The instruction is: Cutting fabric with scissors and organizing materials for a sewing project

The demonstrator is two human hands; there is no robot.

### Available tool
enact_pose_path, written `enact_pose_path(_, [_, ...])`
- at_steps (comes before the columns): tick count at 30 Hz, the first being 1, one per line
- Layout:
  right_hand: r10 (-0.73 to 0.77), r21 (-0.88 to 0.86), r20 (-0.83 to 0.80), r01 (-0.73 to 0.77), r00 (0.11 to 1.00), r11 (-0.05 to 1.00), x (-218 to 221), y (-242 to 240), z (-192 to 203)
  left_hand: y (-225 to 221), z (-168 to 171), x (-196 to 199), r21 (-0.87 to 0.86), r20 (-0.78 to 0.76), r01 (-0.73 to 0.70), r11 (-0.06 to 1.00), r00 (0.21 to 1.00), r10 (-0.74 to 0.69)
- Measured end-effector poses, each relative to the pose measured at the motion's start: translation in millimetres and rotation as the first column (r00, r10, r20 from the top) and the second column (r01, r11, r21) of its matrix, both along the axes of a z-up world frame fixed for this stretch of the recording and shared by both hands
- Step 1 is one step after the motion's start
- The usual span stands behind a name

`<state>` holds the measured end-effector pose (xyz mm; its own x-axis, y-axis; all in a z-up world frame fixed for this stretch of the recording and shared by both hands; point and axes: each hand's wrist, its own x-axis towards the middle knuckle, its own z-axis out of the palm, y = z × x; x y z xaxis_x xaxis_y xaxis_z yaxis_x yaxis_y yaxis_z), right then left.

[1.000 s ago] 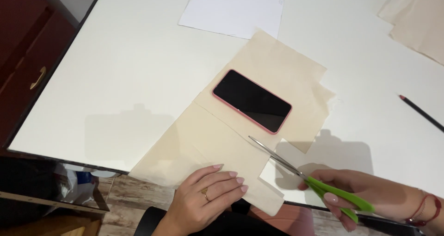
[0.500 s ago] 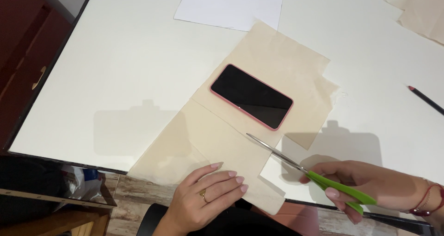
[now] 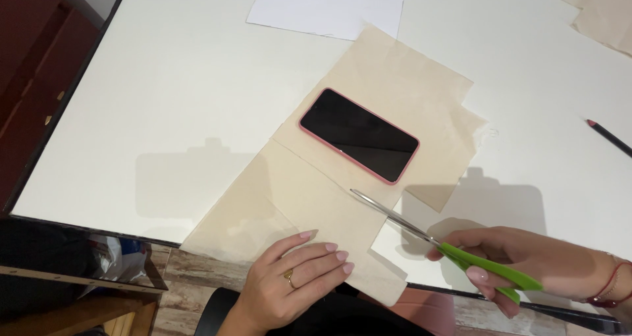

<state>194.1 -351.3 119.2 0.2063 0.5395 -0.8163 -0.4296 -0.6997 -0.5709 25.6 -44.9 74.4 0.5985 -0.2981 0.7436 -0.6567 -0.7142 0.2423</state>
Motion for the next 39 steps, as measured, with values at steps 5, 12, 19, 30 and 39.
enact_pose_path(5, [0.079, -0.009, 0.057, -0.078, 0.995, 0.997, 1.7, -1.0, -2.1, 0.4, -1.0, -0.2, 0.002, -0.001, 0.003, 1.0, 1.0, -0.003])
enact_pose_path(12, [0.098, 0.027, 0.081, -0.1, 0.992, 0.995, 1.9, -0.5, -2.5, 0.5, -1.2, 0.2, -0.005, 0.003, 0.002, 1.0, 1.0, -0.002])
enact_pose_path(19, [0.07, 0.034, 0.052, -0.072, 0.996, 0.997, 4.1, -4.3, -8.7, 1.5, -1.7, 1.1, 0.0, 0.011, 0.002, 1.0, 1.0, -0.002])
enact_pose_path(30, [-0.044, 0.01, -0.044, 0.044, 0.998, 0.999, 2.9, -7.8, -13.8, 1.0, -2.1, 0.6, 0.01, 0.004, -0.007, 1.0, 1.0, 0.007])
enact_pose_path(39, [-0.031, -0.085, 0.038, 0.034, 0.999, 0.996, -0.9, -8.9, -13.3, 1.0, -1.2, -2.9, 0.027, -0.03, -0.018, 0.999, 0.999, 0.019])
